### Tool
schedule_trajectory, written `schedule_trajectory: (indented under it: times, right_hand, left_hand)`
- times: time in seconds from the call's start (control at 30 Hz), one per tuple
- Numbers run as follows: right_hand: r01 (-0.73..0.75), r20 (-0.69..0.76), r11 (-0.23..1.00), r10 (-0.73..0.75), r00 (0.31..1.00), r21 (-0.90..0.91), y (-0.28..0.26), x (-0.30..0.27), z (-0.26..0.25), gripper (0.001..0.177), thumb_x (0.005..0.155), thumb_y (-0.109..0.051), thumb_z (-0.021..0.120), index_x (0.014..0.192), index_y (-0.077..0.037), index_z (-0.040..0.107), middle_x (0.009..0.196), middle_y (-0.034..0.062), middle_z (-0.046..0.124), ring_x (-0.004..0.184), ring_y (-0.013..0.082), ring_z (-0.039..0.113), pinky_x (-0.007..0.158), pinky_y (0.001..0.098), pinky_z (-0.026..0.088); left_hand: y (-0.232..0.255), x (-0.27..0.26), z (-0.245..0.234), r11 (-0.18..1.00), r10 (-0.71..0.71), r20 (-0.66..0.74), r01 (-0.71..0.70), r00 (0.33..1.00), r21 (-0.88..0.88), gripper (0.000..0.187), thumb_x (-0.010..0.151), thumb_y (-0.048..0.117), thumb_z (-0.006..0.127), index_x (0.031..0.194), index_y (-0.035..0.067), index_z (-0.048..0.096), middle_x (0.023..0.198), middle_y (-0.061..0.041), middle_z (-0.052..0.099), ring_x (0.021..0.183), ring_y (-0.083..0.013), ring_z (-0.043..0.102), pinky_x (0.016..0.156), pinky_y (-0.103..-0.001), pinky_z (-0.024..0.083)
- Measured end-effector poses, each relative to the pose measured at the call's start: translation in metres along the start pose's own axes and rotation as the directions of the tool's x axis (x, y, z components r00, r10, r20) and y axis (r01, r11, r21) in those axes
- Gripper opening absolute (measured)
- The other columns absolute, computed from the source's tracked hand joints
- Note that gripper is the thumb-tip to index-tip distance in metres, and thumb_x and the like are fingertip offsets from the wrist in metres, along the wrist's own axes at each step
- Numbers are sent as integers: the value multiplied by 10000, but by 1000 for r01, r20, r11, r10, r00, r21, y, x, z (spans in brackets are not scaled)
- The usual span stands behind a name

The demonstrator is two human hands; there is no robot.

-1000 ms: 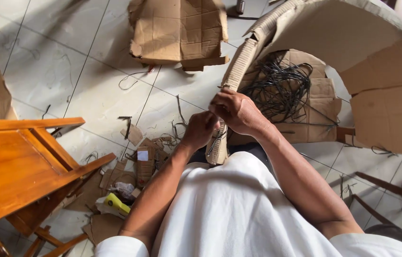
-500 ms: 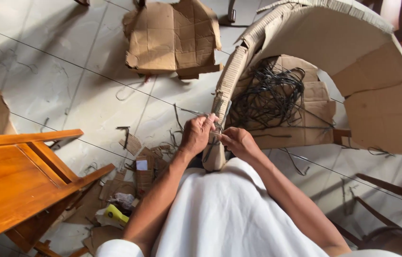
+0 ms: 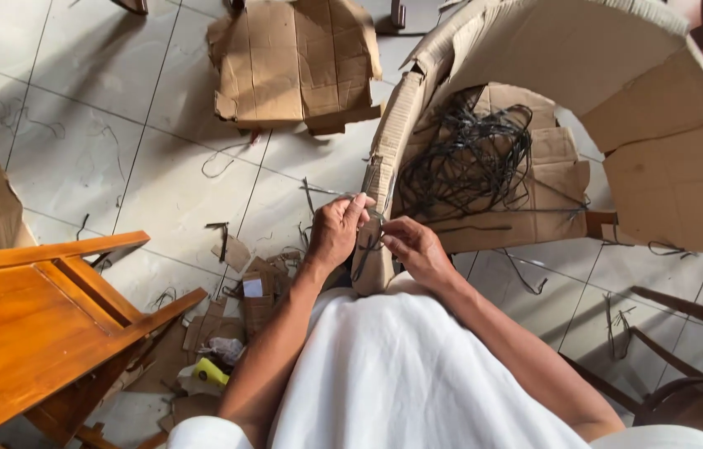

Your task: Wrap the wooden parts of a chair with cardboard and secure them using plastic ties.

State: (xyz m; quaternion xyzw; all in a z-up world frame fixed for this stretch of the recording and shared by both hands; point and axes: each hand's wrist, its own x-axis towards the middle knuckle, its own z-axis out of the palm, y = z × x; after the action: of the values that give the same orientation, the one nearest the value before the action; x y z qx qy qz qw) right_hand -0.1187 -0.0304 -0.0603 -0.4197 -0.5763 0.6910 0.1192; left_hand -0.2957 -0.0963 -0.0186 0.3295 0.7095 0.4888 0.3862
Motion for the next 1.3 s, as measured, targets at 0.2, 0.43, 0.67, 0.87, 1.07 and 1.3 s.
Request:
schedule_trajectory:
  times: [0.2, 0.43, 0.67, 0.87, 1.07, 1.3]
  right_hand:
    - [-250, -165, 945, 287, 944, 213, 17, 32, 4, 389, 1010, -303, 667, 1228, 18, 636, 919, 143, 729, 737, 169, 679, 562, 260, 598]
    - [-128, -183, 968, 168, 969, 215, 6, 58, 5, 221, 977, -209, 710, 959, -2, 636, 685, 82, 645, 583, 106, 654, 468, 176, 539]
    - [62, -162, 997, -54, 985, 43, 4, 56, 2, 108, 981, -122, 694, 968, -16, 673, 731, 112, 700, 633, 124, 681, 525, 209, 561]
    - [179, -194, 976, -201, 960, -126, -25, 70, 10, 167, 967, -30, 665, 1127, 14, 682, 828, 154, 716, 700, 181, 683, 580, 296, 547]
    - [580, 47, 684, -628, 777, -443, -109, 33, 2, 519, 885, 96, 652, 1323, -180, 691, 1355, 62, 660, 1265, 289, 628, 1027, 395, 507]
    - [526, 225, 494, -545, 808, -692, -89, 49, -7, 57, 919, -183, 718, 968, -155, 720, 846, 96, 628, 832, 362, 667, 719, 455, 569]
  left_hand:
    - [-13, -5, 1, 998, -12, 0, 12, 1000, -68, 419, 1081, 308, 557, 796, 67, 748, 735, -76, 726, 638, -149, 650, 621, -271, 575]
    - [-23, -5, 1, 998, 1, 2, -1, 1000, -65, 371, 1082, 302, 560, 903, 60, 777, 722, -65, 709, 646, -138, 649, 608, -260, 587]
    - [-4, -9, -4, 998, 22, -9, -23, 1000, -50, 418, 1074, 308, 575, 784, 61, 748, 816, -99, 752, 648, -161, 650, 622, -291, 575]
    - [-12, -5, -6, 999, 33, 11, -33, 999, 43, 398, 1084, 320, 557, 864, 64, 768, 742, -94, 716, 663, -189, 677, 650, -337, 593]
    - [0, -5, -13, 994, 66, 64, -71, 996, 84, 412, 1071, 253, 573, 753, 26, 703, 662, -163, 684, 666, -349, 692, 693, -448, 557]
    - [3, 0, -15, 995, 47, 100, -55, 994, 82, 403, 1067, 278, 583, 728, 99, 707, 647, -103, 669, 676, -230, 670, 713, -373, 555]
